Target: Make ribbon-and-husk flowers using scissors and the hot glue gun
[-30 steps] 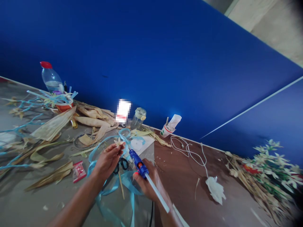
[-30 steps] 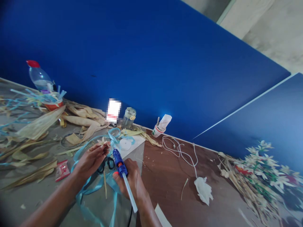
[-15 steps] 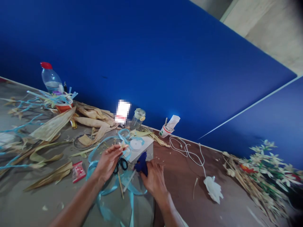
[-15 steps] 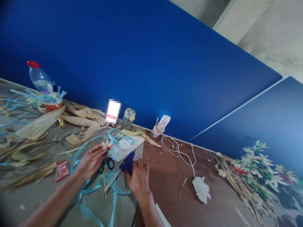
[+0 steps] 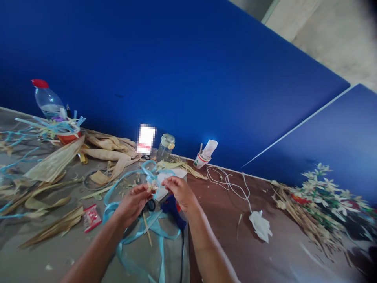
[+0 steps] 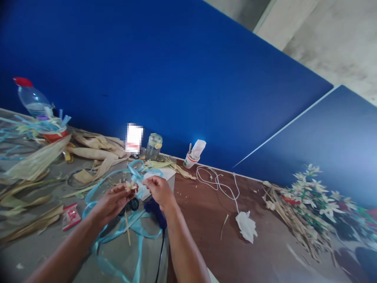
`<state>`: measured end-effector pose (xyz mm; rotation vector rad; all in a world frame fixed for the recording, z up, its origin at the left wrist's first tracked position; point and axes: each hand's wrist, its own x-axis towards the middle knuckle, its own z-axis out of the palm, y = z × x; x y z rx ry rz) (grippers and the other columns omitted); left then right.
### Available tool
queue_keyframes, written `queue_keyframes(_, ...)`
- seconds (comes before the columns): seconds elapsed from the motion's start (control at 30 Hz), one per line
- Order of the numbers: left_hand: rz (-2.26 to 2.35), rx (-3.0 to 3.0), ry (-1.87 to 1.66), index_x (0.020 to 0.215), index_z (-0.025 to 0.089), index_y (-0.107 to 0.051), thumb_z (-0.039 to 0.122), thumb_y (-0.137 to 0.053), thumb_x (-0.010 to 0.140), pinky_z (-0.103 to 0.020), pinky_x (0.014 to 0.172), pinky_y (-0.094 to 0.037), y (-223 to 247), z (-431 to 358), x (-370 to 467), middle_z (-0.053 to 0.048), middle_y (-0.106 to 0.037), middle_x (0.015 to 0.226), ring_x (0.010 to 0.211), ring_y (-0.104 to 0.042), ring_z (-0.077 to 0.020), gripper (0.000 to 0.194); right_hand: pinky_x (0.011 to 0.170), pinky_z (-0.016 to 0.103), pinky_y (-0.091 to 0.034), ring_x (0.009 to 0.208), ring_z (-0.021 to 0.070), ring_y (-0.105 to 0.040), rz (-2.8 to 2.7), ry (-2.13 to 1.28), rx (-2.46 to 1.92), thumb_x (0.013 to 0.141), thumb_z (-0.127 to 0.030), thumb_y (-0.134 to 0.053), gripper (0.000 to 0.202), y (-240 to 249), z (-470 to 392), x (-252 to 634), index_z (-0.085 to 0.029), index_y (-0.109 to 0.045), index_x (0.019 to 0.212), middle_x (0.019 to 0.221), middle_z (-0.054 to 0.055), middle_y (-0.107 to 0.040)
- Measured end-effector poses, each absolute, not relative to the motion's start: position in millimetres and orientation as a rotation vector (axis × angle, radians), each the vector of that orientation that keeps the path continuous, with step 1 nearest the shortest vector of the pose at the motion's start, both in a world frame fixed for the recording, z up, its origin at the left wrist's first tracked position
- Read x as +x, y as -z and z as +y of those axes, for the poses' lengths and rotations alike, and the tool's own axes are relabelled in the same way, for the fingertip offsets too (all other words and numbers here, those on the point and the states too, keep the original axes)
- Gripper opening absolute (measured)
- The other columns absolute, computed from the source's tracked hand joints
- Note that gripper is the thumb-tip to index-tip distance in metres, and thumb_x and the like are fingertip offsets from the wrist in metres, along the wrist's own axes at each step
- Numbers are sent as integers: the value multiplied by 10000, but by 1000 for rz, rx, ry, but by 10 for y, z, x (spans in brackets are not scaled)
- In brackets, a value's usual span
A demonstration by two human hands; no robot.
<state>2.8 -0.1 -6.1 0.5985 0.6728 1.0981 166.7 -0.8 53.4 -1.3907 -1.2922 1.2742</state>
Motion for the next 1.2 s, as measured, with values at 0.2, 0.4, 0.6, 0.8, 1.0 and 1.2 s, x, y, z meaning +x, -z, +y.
queue_keyframes(0.2, 649, 733, -1031, 697, 153, -716, 216, -782, 641, -242, 745, -441, 61, -4, 29, -33, -663, 743, 752, -580, -138, 107, 461, 224, -233, 460, 76, -317, -1383, -1476, -1419, 713, -399, -589, 268, -491, 48, 1640, -170, -544, 581, 483, -56, -451)
queue_keyframes(0.4, 668, 813, -980, 728, 170, -728, 237, -771, 657, -244, 749, -427, 74, -12, 33, -19, -632, 705, 764, -566, -146, 106, 446, 215, -233, 454, 77, -321, -1485, -1412, -1505, 690, -342, -603, 210, -430, 60, 1658, -167, -561, 582, 463, -65, -432)
queue_keyframes(0.6, 691, 798, -1012, 675, 164, -714, 249, -787, 624, -254, 740, -431, 37, -19, 36, -32, -647, 744, 760, -570, -155, 123, 473, 201, -264, 492, 80, -336, -1626, -1157, -1549, 727, -300, -541, 210, -429, 26, 1722, -169, -528, 565, 485, -64, -407)
queue_keyframes(0.8, 693, 792, -1050, 619, 161, -690, 264, -791, 619, -243, 712, -423, -41, -38, 32, -21, -642, 708, 708, -563, -134, 144, 539, 222, -318, 559, 107, -395, -1545, -744, -1480, 805, -344, -487, 235, -520, -33, 1814, -167, -543, 660, 574, -34, -457)
queue_keyframes(1.0, 671, 785, -1040, 638, 167, -703, 286, -812, 592, -250, 704, -436, -39, -48, 48, -25, -651, 673, 684, -567, -135, 168, 556, 223, -341, 570, 109, -404, -1418, -775, -1323, 832, -371, -498, 249, -545, -91, 1685, -167, -545, 698, 596, -35, -450)
queue_keyframes(1.2, 650, 734, -1083, 642, 172, -701, 265, -826, 579, -234, 690, -433, -41, -58, 36, -13, -654, 665, 674, -566, -121, 168, 590, 225, -358, 614, 114, -437, -1414, -800, -1248, 842, -351, -510, 249, -531, -158, 1534, -173, -534, 669, 649, -21, -491)
